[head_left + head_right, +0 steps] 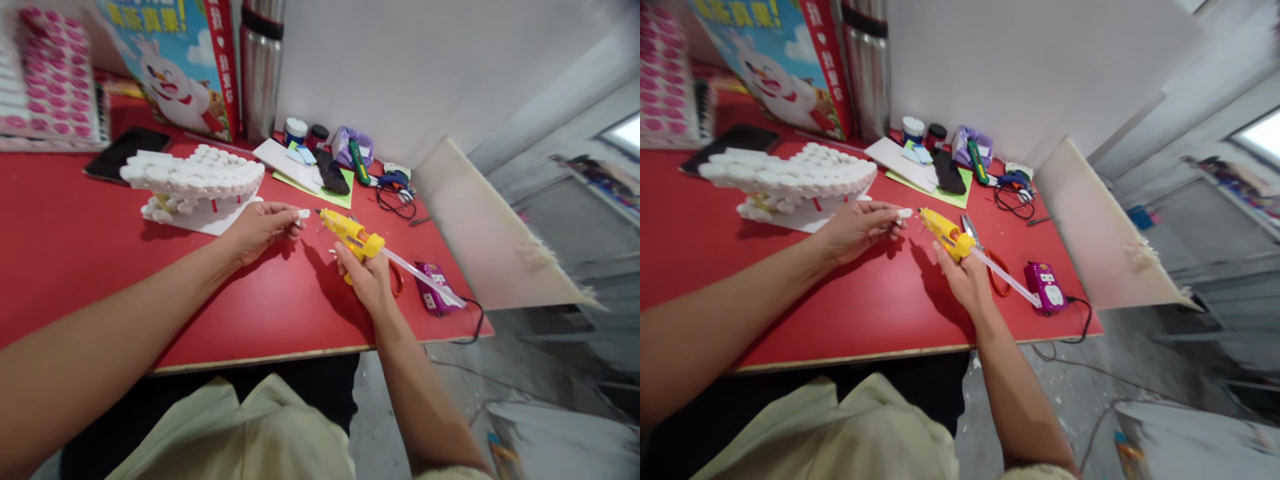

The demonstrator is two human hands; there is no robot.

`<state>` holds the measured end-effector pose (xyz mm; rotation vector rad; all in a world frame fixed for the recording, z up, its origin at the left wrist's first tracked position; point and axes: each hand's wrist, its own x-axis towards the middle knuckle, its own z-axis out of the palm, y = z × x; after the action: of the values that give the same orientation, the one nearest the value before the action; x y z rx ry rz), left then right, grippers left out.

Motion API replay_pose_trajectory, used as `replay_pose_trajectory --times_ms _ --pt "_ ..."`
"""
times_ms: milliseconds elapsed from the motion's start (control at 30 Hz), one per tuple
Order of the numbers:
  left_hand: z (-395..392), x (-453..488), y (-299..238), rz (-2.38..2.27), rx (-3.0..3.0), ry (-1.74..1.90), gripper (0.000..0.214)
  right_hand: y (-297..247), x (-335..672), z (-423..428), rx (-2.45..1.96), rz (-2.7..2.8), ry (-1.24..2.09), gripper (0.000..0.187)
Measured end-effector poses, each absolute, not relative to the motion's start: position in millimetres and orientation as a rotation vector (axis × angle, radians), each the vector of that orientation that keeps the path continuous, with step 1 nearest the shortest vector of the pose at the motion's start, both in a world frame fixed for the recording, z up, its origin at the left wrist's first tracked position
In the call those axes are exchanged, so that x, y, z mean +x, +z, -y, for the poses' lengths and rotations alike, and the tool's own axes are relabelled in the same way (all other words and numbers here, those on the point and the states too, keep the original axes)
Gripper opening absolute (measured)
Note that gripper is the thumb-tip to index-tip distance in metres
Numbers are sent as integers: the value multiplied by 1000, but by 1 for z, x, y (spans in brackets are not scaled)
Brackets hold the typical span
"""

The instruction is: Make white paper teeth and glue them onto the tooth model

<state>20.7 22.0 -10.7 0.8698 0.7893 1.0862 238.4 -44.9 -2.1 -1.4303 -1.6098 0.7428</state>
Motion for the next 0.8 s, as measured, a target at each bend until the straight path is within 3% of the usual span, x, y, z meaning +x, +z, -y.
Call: replay_pose_trajectory --times_ms 167,267,567,800 --pt "-22 19 -11 -807 867 1063 21 5 268 33 -1578 1559 494 39" --pt "-21 20 -11 -799 877 1048 22 7 296 21 -1667 1456 561 31" --pt "-18 22 -8 -761 865 1075 21 -7 334 12 -1815 1174 544 44" --pt "-16 25 -5 -762 854 1064 20 -27 304 9 -1634 1173 372 48"
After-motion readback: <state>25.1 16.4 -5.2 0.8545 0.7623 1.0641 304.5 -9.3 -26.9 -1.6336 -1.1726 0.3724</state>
